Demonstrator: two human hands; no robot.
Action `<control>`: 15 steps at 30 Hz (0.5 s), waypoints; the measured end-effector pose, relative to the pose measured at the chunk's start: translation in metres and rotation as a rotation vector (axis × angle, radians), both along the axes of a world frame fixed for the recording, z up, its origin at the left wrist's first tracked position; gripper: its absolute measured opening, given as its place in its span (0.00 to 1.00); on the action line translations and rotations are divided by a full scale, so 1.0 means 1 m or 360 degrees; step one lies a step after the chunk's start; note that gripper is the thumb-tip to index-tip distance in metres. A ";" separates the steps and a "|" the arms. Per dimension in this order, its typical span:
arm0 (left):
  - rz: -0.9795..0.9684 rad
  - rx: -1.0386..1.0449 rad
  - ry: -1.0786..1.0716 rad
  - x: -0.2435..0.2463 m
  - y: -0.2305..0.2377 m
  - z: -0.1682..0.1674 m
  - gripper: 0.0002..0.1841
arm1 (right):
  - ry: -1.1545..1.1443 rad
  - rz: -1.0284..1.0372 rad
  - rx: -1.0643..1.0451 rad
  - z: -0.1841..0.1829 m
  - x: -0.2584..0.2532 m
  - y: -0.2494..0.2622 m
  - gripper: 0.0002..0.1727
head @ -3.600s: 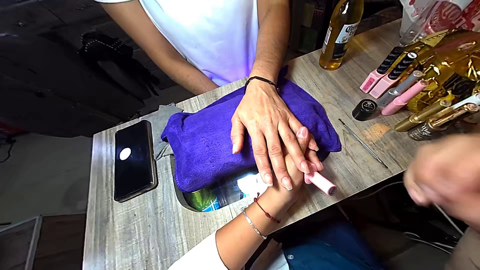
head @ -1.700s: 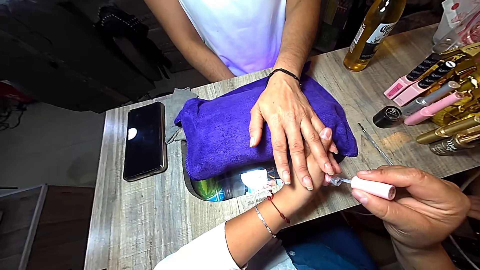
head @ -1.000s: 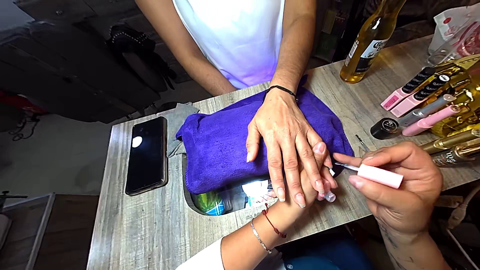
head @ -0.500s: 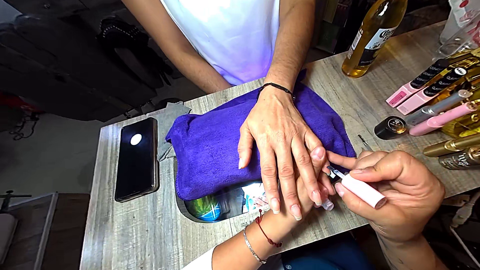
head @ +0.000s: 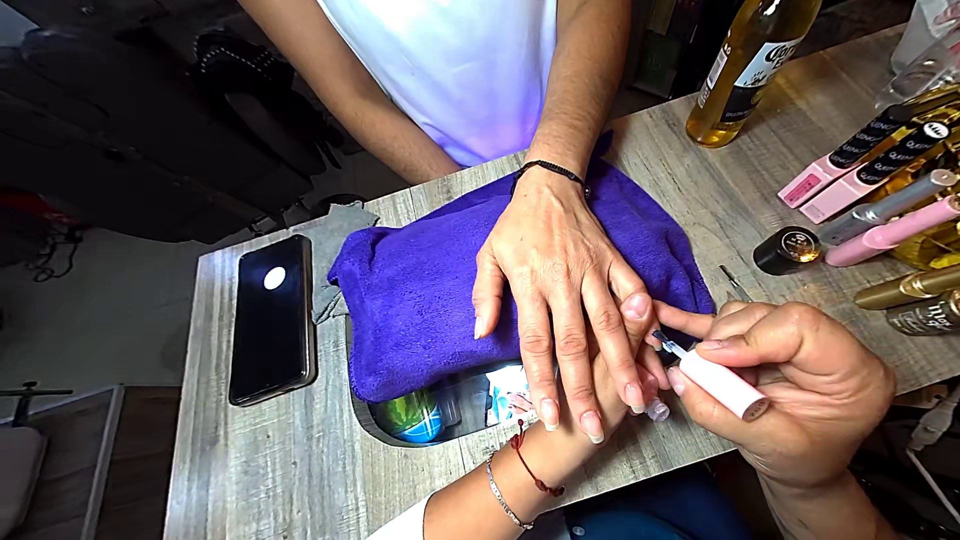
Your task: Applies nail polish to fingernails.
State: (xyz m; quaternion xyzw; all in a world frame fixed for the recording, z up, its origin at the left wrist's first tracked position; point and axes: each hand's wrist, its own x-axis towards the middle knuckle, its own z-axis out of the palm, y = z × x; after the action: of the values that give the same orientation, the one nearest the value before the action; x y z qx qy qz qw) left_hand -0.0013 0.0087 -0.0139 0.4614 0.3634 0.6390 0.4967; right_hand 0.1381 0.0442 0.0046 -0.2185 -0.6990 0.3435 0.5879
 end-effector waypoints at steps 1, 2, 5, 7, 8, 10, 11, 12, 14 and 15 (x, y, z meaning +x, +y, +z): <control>-0.0009 -0.0008 -0.0004 0.000 0.000 0.000 0.17 | -0.0004 -0.0004 0.0000 0.000 0.000 0.000 0.15; -0.0024 -0.0019 -0.0016 0.000 0.000 0.000 0.17 | -0.0002 -0.0005 0.0000 0.000 0.000 0.000 0.15; -0.0019 -0.0018 -0.0002 0.000 0.000 0.001 0.16 | -0.0005 0.0001 -0.0001 0.000 0.000 0.000 0.16; -0.0017 -0.0005 0.0019 0.000 0.000 0.000 0.16 | 0.0002 0.0006 -0.0006 0.000 0.000 0.000 0.16; -0.0018 -0.0006 0.0026 0.000 0.000 0.001 0.16 | 0.0007 0.0011 -0.0007 0.000 0.000 0.000 0.16; -0.0022 -0.0019 0.0037 0.000 0.001 0.003 0.17 | -0.0001 0.0009 -0.0005 0.000 0.000 0.000 0.16; -0.0026 -0.0025 0.0028 0.000 0.000 0.003 0.17 | -0.0004 0.0006 -0.0006 0.000 0.000 0.000 0.16; -0.0032 -0.0034 -0.0002 0.000 0.000 0.002 0.16 | -0.0002 0.0004 -0.0012 0.000 0.000 0.000 0.16; -0.0037 -0.0042 -0.0023 0.000 0.000 0.002 0.16 | -0.0010 -0.0005 -0.0009 -0.001 -0.001 0.000 0.16; -0.0030 -0.0039 -0.0017 0.000 0.000 0.002 0.16 | -0.0009 -0.0009 -0.0004 -0.001 -0.001 0.000 0.16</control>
State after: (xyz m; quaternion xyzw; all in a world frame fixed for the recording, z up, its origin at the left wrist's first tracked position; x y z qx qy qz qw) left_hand -0.0011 0.0090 -0.0119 0.4553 0.3642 0.6323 0.5102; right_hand 0.1372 0.0441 0.0037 -0.2221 -0.6997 0.3421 0.5865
